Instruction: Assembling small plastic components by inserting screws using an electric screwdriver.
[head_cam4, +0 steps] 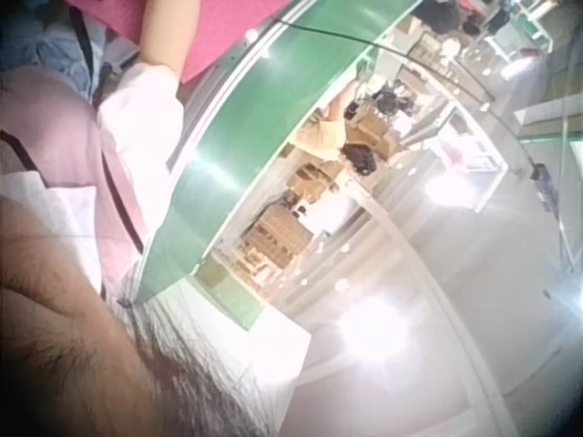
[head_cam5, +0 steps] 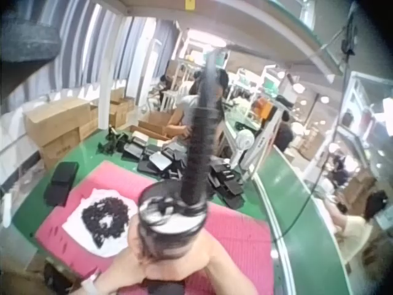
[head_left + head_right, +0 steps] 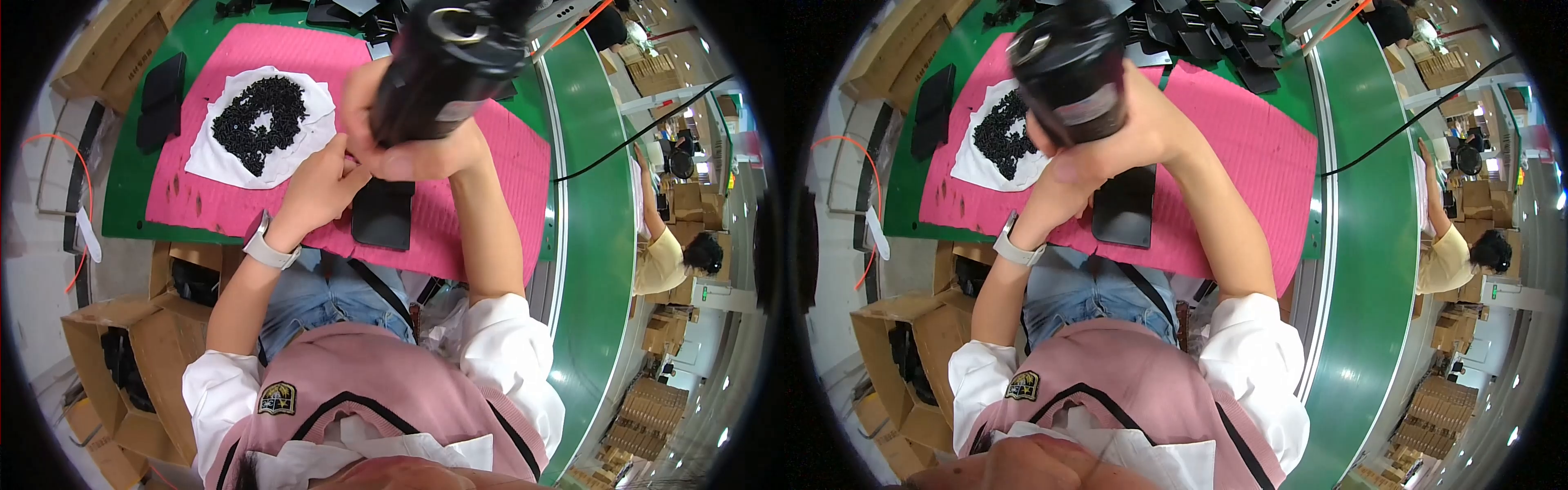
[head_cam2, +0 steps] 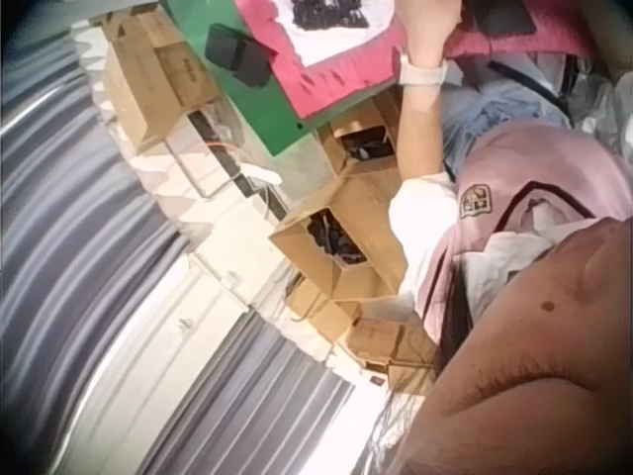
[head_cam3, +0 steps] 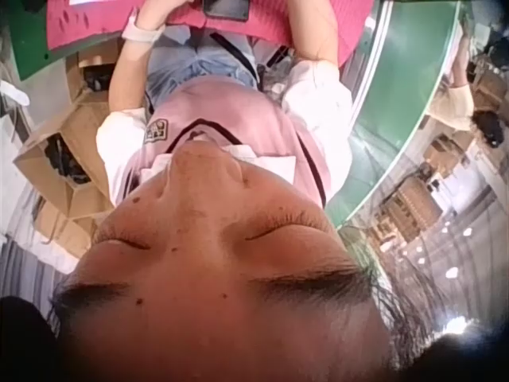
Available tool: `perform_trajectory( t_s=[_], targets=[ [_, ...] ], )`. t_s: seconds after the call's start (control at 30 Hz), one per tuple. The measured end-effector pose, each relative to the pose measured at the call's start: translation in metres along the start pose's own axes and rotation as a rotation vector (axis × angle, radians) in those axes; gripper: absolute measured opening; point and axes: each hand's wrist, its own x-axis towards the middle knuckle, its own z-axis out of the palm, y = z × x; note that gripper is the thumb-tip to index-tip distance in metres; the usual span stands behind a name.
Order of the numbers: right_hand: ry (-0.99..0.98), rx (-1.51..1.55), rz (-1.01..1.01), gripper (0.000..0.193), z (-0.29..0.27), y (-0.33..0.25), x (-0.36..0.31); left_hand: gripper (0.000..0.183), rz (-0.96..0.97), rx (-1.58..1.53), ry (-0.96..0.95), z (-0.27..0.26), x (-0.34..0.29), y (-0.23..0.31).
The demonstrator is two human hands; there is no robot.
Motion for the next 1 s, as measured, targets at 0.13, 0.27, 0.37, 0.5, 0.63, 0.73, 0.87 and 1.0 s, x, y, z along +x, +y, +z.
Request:
perform_trajectory(
  t_s=[0.13,0.27,0.37,0.5,0.63,0.73,0.87,1.0],
  targets=[
    [-0.272,0.150,0.220,0.036,0.003,-0.008,0.002,0.025,0.138,-0.047,0.034,-0.004,-0.008,-0.002],
    [-0.118,0.244,0.024,0.036,-0.005,0.004,-0.012,0.028,-0.080,0.075,-0.064,-0.005,0.000,0.013],
    [-0.200,0.361,-0.134,0.032,-0.020,0.015,-0.016,0.030,-0.016,0.027,-0.018,-0.003,0.003,-0.003],
    [-0.100,0.435,-0.145,0.031,-0.018,0.012,-0.022,0.030,-0.005,0.049,0.012,0.000,0.004,-0.003],
    [-0.063,0.364,-0.128,0.030,-0.016,0.013,-0.022,0.030,-0.004,0.069,0.009,-0.002,0.004,-0.002],
    [-0.093,0.275,-0.116,0.030,-0.016,0.013,-0.018,0.029,0.013,0.056,0.007,0.000,0.005,-0.007],
    [-0.123,0.285,-0.114,0.035,-0.015,0.013,-0.017,0.029,0.010,0.039,0.012,0.001,0.005,-0.007],
    [-0.043,0.203,-0.093,0.052,-0.013,0.010,-0.020,0.029,-0.001,0.010,0.029,0.003,0.004,-0.005]
  ],
)
